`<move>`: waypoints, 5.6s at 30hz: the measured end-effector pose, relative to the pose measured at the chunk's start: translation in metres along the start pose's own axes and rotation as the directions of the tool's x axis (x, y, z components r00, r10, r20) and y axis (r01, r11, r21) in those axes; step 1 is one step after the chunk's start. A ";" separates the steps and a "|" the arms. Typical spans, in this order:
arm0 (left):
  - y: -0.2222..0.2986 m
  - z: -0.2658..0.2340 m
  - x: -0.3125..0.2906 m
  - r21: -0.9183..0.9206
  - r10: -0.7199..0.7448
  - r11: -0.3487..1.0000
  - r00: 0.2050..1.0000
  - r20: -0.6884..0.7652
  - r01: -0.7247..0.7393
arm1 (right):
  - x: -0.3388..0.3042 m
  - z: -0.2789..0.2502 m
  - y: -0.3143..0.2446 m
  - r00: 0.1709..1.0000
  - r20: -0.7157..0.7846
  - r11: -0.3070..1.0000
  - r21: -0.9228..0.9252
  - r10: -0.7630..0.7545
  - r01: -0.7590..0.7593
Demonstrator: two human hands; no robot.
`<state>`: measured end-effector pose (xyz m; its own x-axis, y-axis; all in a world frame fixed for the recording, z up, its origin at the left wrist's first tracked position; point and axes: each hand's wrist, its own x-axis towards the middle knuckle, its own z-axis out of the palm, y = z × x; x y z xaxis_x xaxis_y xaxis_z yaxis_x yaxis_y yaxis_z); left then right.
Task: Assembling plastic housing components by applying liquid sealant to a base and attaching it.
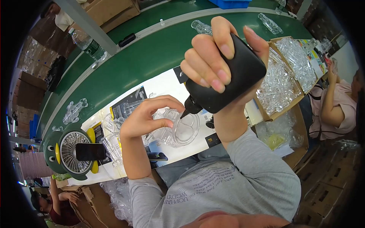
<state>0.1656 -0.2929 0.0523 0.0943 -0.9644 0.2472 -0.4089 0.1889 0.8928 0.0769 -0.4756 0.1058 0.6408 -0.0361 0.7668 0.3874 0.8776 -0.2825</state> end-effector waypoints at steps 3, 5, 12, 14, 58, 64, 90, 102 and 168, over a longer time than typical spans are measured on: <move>-0.003 -0.001 -0.002 -0.044 -0.012 0.999 1.000 -0.018 0.011 | 0.002 -0.007 -0.004 1.000 -0.017 1.000 0.029 0.000 0.000; -0.005 0.000 -0.003 -0.165 -0.079 0.983 0.997 -0.012 0.076 | 0.002 -0.012 -0.006 1.000 0.014 0.999 0.043 -0.005 0.004; -0.002 -0.021 -0.018 -0.258 -0.191 0.955 0.967 -0.171 0.144 | 0.010 -0.021 0.000 0.882 0.015 0.822 -0.356 -0.471 0.445; 0.001 -0.032 -0.029 -0.198 -0.180 0.975 0.890 -0.419 0.103 | 0.010 -0.035 0.008 0.837 0.118 0.462 -0.788 -0.535 0.407; 0.042 -0.009 -0.022 0.292 0.326 0.945 0.333 -0.885 -0.148 | 0.003 -0.185 0.000 0.537 -0.749 0.545 -0.656 -0.389 -0.521; 0.036 -0.016 -0.022 0.313 0.348 0.936 0.305 -0.886 -0.158 | -0.008 -0.270 -0.034 0.359 -0.778 0.465 -0.606 -0.516 -0.645; -0.003 -0.057 -0.045 -0.573 -0.356 0.393 0.456 -0.816 -0.719 | 0.004 -0.009 0.090 0.951 0.127 0.003 -0.991 0.281 0.132; 0.050 -0.073 -0.111 -0.094 -0.027 0.332 0.090 -0.996 -0.939 | -0.008 0.011 0.085 0.952 0.034 -0.369 -0.917 0.305 0.151; 0.060 -0.030 -0.082 0.153 0.637 0.421 0.171 -0.752 -0.894 | -0.016 0.022 0.101 0.821 -0.260 -0.193 -0.963 0.508 -0.186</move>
<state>0.1605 -0.1970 0.0964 0.4380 0.0944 0.8940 -0.3956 0.9132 0.0974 0.0912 -0.3762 0.0778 0.8955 0.2915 0.3363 0.4445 -0.6233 -0.6434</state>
